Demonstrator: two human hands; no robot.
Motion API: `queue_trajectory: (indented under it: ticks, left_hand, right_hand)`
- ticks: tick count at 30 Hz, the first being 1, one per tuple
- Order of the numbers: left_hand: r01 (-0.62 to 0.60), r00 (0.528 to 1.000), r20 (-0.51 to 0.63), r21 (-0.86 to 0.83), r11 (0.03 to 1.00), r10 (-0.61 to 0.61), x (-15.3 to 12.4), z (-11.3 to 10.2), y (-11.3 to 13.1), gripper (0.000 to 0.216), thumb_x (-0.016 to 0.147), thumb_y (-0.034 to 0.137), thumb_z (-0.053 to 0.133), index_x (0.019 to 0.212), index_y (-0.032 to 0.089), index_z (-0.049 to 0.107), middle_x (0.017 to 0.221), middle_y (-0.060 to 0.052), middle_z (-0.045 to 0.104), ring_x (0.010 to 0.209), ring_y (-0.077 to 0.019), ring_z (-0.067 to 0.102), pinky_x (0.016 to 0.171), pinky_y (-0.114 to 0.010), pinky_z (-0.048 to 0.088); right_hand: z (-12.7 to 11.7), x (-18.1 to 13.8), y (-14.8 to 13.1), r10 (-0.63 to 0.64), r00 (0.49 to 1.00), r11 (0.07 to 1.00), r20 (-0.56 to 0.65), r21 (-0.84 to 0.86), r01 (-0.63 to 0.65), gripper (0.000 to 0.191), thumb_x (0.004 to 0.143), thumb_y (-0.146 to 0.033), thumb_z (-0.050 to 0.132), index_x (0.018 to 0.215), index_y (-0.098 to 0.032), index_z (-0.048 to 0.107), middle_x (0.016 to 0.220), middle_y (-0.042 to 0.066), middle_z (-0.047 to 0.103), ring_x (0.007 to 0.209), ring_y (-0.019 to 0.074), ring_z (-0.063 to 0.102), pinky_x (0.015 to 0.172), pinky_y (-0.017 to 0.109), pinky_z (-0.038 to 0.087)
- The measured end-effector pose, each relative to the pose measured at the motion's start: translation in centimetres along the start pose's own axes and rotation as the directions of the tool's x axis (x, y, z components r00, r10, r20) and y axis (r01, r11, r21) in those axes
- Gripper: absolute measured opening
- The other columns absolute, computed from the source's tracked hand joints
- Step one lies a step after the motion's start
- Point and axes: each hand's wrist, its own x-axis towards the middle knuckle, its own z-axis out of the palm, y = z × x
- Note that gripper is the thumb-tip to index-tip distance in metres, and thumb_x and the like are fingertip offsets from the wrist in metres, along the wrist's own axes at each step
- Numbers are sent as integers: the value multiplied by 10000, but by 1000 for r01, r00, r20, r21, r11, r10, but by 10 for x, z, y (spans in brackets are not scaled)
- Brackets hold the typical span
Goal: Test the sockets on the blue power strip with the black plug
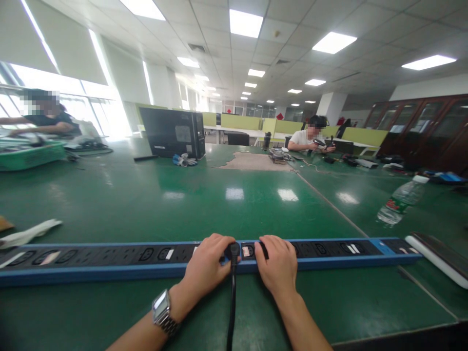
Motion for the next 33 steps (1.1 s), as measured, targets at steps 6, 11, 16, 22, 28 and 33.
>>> queue_trajectory:
  ticks: [6,11,16,22,28,33]
  left_hand:
    - [-30,999,-14,9,1000,30,0,1,1,321,805,221,678,1119,181,629,1044,-57,680,990,-247,577,879,-395,474]
    - [-21,1000,-19,6,1000,21,0,1,1,326,802,214,675,1122,173,633,1059,-64,685,1010,-253,579,893,-405,476]
    - [-19,1000,-19,6,1000,19,0,2,0,371,804,257,691,1159,174,622,1097,-71,680,1043,-268,576,917,-428,464]
    - [-51,999,-17,17,999,51,-2,2,-2,426,810,272,698,1216,198,592,1111,-64,676,1048,-266,579,916,-435,462]
    - [-95,994,-50,-15,995,94,-2,8,-4,284,844,248,662,1127,235,635,1059,-42,710,995,-247,618,877,-417,476]
    - [-73,898,-437,-251,965,-46,6,-10,-5,287,898,343,603,1157,219,614,1070,-52,723,965,-194,665,865,-334,512]
  right_hand:
    - [-1,0,-1,7,1000,1000,-12,11,-7,277,944,-338,502,971,-200,741,1034,49,747,1015,210,654,935,353,352]
    - [-1,0,-2,6,1000,1000,-16,12,-5,270,943,-336,506,963,-202,739,1028,42,748,1009,207,656,932,353,348]
    - [0,-1,-1,8,1000,1000,-21,8,-8,275,942,-337,502,959,-201,740,1028,59,749,1005,211,656,930,355,345]
    - [1,-1,-1,6,1000,1000,-12,4,-6,264,941,-337,508,971,-207,735,1038,45,747,1011,212,655,939,362,337]
    - [1,0,-1,0,1000,1000,-18,12,1,258,940,-334,509,965,-208,734,1024,41,749,1003,211,657,930,358,338]
    - [3,-1,0,1,1000,1000,-30,5,0,253,927,-323,513,954,-202,733,1015,40,748,1000,211,657,927,357,339]
